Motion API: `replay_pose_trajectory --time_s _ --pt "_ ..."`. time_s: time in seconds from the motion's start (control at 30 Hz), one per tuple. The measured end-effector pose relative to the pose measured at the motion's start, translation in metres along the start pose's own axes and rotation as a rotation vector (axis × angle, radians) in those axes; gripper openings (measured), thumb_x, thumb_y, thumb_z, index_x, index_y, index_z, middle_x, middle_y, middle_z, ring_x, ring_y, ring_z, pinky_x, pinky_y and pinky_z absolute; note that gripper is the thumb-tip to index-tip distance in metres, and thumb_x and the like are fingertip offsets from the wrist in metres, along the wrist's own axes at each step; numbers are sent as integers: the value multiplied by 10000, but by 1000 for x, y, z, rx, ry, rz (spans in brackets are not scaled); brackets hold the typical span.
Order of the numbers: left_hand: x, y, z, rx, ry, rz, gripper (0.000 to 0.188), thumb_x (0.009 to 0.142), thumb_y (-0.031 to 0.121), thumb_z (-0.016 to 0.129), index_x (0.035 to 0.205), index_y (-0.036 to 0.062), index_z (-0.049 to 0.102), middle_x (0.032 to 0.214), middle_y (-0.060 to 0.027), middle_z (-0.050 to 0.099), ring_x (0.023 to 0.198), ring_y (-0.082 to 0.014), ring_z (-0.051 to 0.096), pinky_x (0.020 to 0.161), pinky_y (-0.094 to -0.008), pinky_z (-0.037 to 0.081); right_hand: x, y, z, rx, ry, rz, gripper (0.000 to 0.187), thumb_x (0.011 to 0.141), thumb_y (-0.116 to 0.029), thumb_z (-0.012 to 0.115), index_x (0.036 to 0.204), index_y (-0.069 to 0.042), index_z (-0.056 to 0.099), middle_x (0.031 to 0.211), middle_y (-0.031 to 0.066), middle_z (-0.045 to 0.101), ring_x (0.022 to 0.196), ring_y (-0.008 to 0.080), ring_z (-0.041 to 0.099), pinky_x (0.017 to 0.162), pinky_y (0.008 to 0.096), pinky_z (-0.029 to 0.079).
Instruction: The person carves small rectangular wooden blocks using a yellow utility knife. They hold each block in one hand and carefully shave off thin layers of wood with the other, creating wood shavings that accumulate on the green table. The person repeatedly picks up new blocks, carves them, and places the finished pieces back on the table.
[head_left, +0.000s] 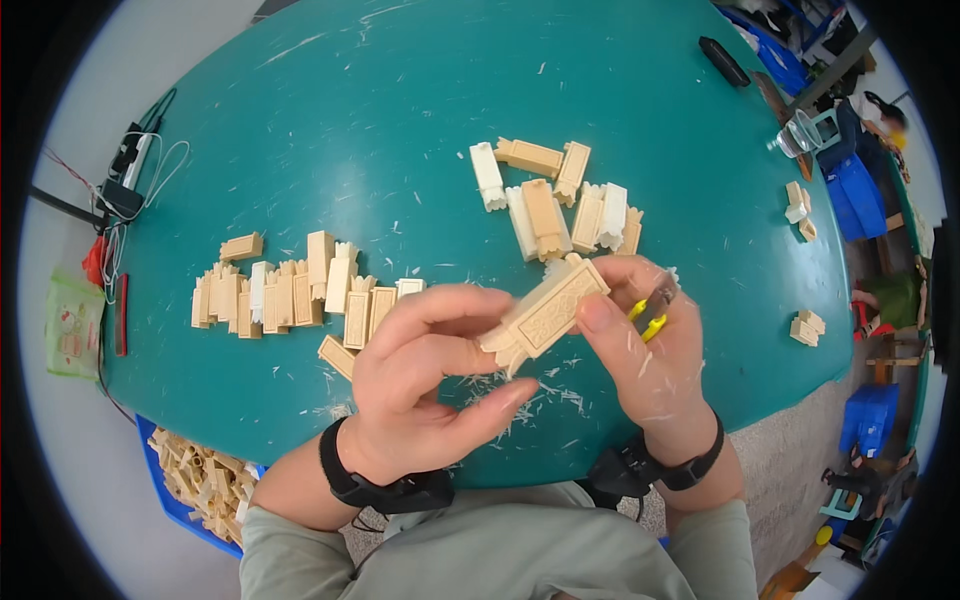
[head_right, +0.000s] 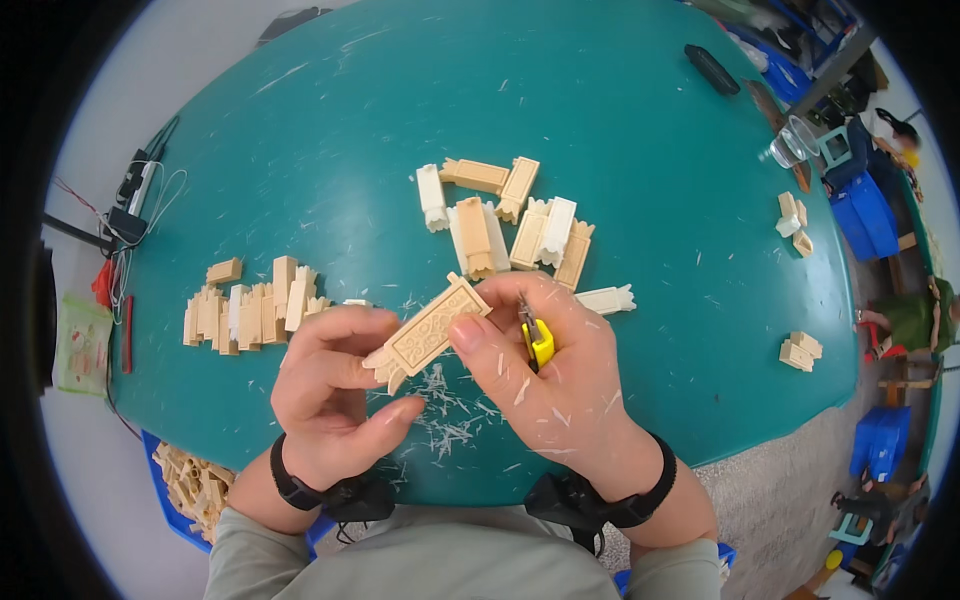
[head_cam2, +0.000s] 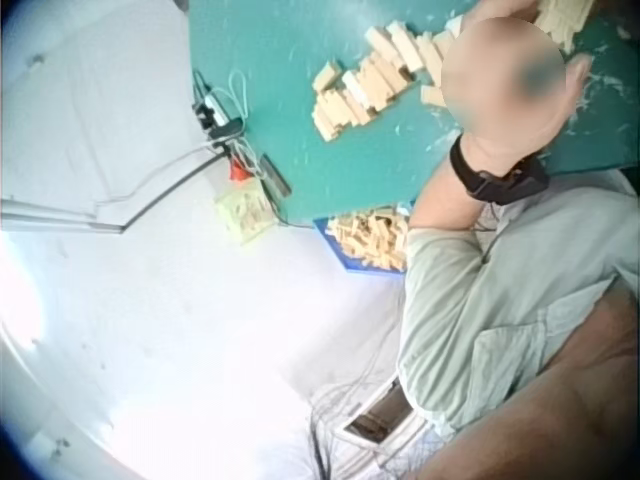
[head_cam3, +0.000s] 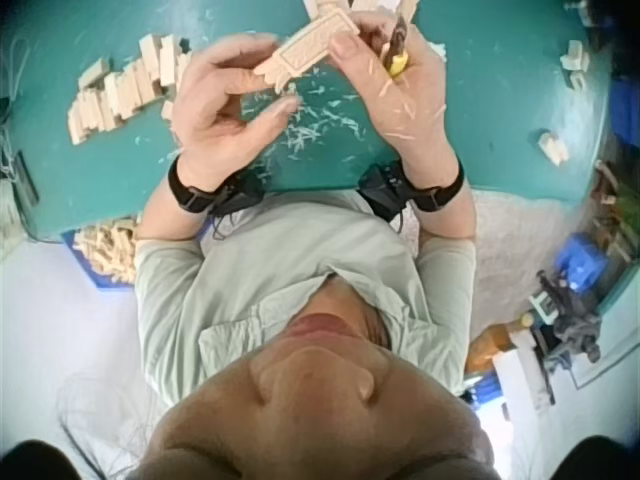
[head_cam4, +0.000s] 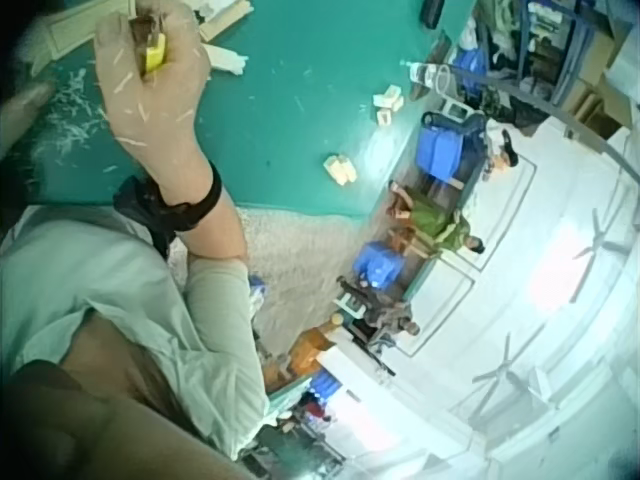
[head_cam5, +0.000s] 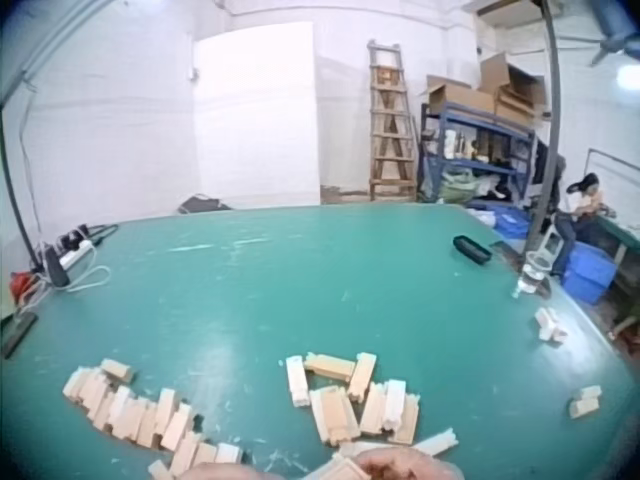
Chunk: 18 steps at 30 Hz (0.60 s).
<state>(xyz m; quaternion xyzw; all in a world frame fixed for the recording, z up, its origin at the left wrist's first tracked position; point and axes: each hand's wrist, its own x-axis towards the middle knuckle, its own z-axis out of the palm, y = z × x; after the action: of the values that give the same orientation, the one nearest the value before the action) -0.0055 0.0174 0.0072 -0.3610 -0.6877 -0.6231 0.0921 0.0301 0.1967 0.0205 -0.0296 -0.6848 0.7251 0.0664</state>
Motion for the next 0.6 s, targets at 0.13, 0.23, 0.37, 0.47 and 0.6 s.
replay_pose_trajectory --time_s 0.13,0.23,0.37,0.47,0.6 --pt "5 -1 -5 222 36 14 283 677 -15 695 927 3 564 1054 -202 559 980 -279 587 829 -351 488 2 17 0 -29 36 -244 283 782 -113 678 1007 -4 546 802 36 567 656 79 503 583 203 414" --pt "5 1 6 52 -22 -200 343 727 -15 632 1057 -8 538 1057 -170 570 984 -245 583 830 -315 465 -1 5 2 -341 -120 -306 321 742 -105 700 1015 -21 554 798 59 562 647 127 525 586 236 439" --pt "1 2 -1 -243 -207 -376 369 803 -3 553 1156 -11 444 1063 -108 539 1025 -182 541 878 -311 422 -1 4 3 -323 -198 -334 342 756 -187 693 1015 -31 532 787 75 549 639 165 542 569 269 447" --pt "0 0 0 -219 -42 -267 353 727 -41 595 1068 -15 507 999 -101 523 869 -164 524 769 -252 429 -4 7 3 -242 -195 -264 314 801 -261 644 959 -25 511 744 78 536 601 183 529 538 279 427" --pt "0 -4 -3 -44 -27 -113 388 712 -22 636 1071 -14 490 1001 -116 495 890 -175 504 750 -257 435 -5 6 3 -402 -213 -274 270 826 -283 606 841 -30 510 692 83 523 567 228 506 502 306 398"
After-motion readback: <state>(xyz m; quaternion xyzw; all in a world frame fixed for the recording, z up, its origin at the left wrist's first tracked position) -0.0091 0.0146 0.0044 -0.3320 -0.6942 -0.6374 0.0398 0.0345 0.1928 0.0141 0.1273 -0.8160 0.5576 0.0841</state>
